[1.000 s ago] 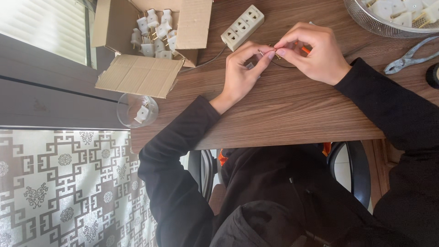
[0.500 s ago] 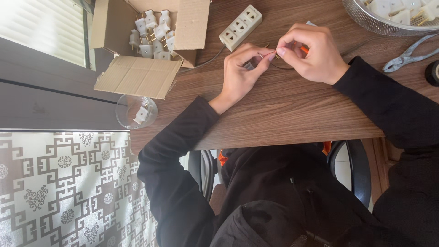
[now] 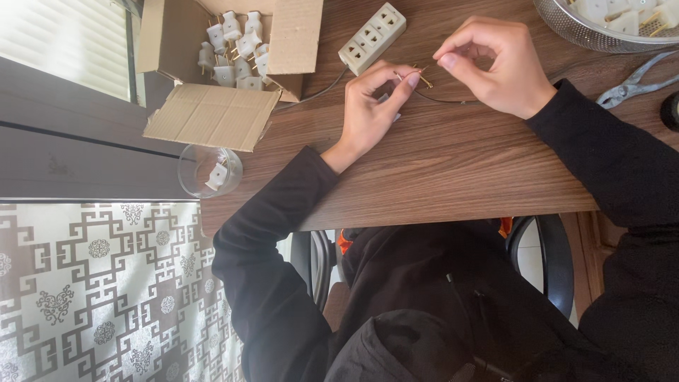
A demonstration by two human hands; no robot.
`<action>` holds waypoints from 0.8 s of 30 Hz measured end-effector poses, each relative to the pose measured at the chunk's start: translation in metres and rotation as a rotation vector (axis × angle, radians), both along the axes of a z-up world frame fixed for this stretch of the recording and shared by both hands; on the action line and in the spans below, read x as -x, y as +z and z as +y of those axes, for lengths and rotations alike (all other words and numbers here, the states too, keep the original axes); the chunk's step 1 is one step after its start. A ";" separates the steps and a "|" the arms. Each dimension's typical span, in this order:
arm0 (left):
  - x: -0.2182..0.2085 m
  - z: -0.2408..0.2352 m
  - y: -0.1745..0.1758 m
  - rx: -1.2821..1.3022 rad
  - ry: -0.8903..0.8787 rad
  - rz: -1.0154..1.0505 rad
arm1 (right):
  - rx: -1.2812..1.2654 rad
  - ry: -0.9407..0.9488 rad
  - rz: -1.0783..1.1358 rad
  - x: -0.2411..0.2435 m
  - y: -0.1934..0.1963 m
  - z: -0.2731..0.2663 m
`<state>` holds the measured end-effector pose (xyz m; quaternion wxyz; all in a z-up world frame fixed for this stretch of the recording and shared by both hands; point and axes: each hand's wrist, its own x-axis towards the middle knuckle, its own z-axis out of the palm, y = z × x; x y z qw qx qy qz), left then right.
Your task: The person strips insulation from wires using a wire stripper and inserts the exposed copper into terminal pins. They use a screwdriver to tighten screws on the pins, securing the electrical connection.
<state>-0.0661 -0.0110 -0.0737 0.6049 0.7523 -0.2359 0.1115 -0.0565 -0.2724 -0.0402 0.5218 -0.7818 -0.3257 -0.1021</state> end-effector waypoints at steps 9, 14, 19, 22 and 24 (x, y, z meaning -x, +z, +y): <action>0.000 -0.001 0.000 0.026 -0.044 -0.005 | -0.016 -0.018 0.064 0.007 -0.002 0.011; 0.000 -0.002 -0.002 0.044 -0.055 -0.005 | -0.004 -0.016 0.053 0.009 -0.003 0.012; 0.000 -0.003 0.001 0.026 -0.051 -0.020 | 0.000 -0.059 -0.010 0.010 -0.010 0.016; 0.000 -0.004 0.000 0.036 -0.038 -0.023 | 0.043 -0.115 -0.181 0.013 -0.013 0.020; 0.000 -0.003 0.000 0.008 -0.020 -0.030 | 0.031 -0.129 -0.261 0.016 -0.014 0.024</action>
